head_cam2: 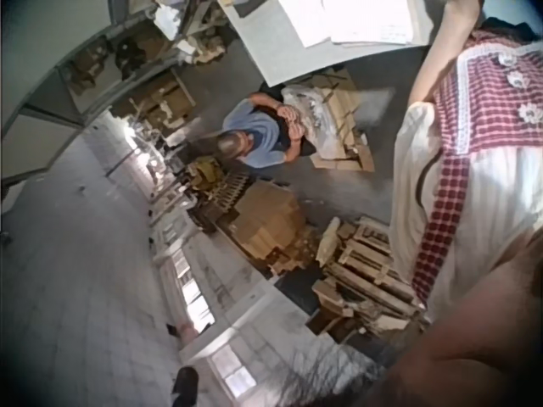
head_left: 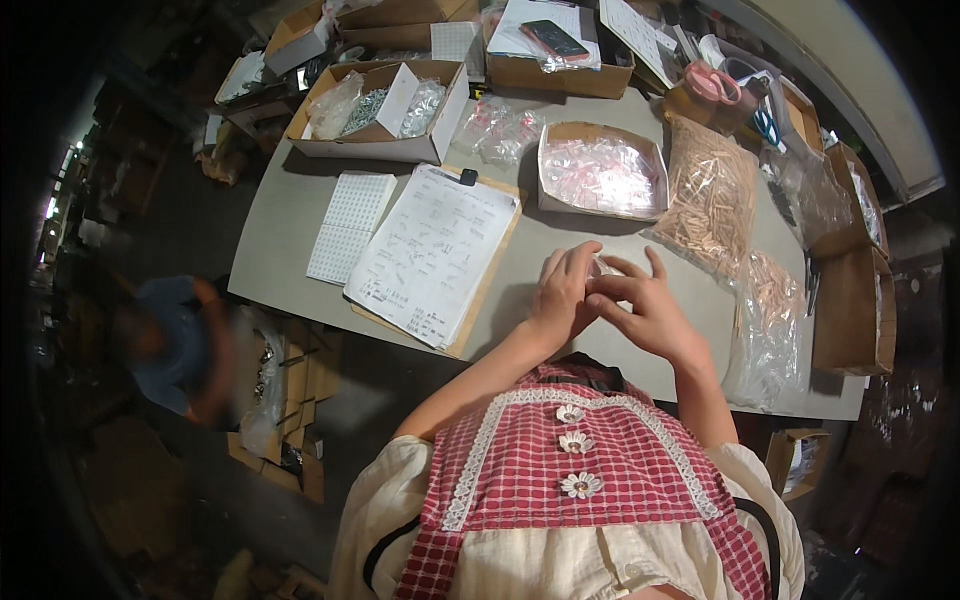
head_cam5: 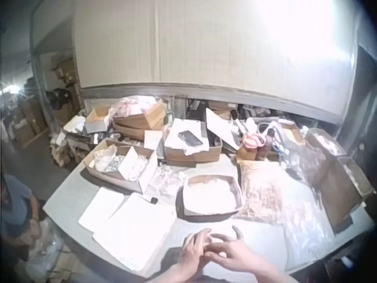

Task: The person applies small round stickers to clear plastic bags containing small red items. They retrieve the bags from a cardboard box, place them on the table, affix a sticker, and set the labeled bags aside. The person repeats this process for several bags.

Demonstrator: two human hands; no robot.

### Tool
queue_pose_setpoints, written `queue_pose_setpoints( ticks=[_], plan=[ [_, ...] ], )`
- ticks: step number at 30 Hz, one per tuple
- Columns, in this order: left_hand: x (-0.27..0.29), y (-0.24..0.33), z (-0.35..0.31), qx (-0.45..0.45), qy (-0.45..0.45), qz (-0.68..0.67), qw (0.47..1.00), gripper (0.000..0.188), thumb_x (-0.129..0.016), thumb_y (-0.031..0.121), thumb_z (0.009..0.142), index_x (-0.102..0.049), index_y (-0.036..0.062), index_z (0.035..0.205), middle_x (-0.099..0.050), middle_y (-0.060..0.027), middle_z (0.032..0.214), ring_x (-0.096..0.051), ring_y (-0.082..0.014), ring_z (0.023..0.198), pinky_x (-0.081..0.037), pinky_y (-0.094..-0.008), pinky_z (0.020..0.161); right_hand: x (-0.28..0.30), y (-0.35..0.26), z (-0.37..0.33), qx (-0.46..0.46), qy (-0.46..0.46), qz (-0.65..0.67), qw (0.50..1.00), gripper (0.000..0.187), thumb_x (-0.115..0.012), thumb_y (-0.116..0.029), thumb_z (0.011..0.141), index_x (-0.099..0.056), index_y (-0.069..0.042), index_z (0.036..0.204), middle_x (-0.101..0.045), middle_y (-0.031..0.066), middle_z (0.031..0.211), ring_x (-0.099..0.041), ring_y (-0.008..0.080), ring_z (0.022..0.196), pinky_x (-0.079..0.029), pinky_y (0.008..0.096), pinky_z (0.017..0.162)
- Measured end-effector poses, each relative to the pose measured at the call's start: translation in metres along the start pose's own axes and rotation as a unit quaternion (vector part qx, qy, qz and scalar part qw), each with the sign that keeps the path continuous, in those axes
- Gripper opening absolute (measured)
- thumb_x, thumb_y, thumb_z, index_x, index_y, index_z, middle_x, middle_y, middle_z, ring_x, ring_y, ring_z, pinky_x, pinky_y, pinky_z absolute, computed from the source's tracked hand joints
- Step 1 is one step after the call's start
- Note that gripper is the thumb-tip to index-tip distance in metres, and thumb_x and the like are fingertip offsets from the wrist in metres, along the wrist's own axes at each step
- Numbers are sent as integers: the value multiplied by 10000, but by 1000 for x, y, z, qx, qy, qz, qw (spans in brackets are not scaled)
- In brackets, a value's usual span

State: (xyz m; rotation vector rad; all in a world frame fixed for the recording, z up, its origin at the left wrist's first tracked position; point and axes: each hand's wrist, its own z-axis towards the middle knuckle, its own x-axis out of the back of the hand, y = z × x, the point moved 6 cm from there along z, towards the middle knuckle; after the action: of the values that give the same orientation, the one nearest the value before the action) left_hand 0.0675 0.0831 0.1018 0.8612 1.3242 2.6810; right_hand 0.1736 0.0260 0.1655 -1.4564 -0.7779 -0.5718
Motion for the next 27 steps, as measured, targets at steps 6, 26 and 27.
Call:
queue_pose_setpoints(
  ticks=[6,26,27],
  plan=[
    [-3,1,-8,-11,-24,-13,1000,601,-772,86,755,-542,49,1310,-672,-112,987,-620,-332,964,-528,-435,840,-19,20,-4,-45,-66,-26,996,241,-620,-280,954,-732,-114,1088,-739,112,1079,-469,394,1381,9,674,1179],
    [-5,-19,-19,219,-134,-294,921,102,-642,76,970,-621,-18,1002,-724,-70,881,-681,-89,839,-544,-244,758,-29,68,-45,-98,141,304,937,219,-663,-47,960,-594,1,1162,-682,83,900,-697,141,754,-551,267,657],
    [-4,-18,-17,215,-142,-272,927,99,-640,74,968,-622,-18,997,-724,-69,869,-681,-87,829,-545,-245,749,-31,67,-44,-98,147,305,936,248,-661,-43,959,-578,-6,1190,-685,88,904,-697,141,749,-552,271,660]
  ],
)
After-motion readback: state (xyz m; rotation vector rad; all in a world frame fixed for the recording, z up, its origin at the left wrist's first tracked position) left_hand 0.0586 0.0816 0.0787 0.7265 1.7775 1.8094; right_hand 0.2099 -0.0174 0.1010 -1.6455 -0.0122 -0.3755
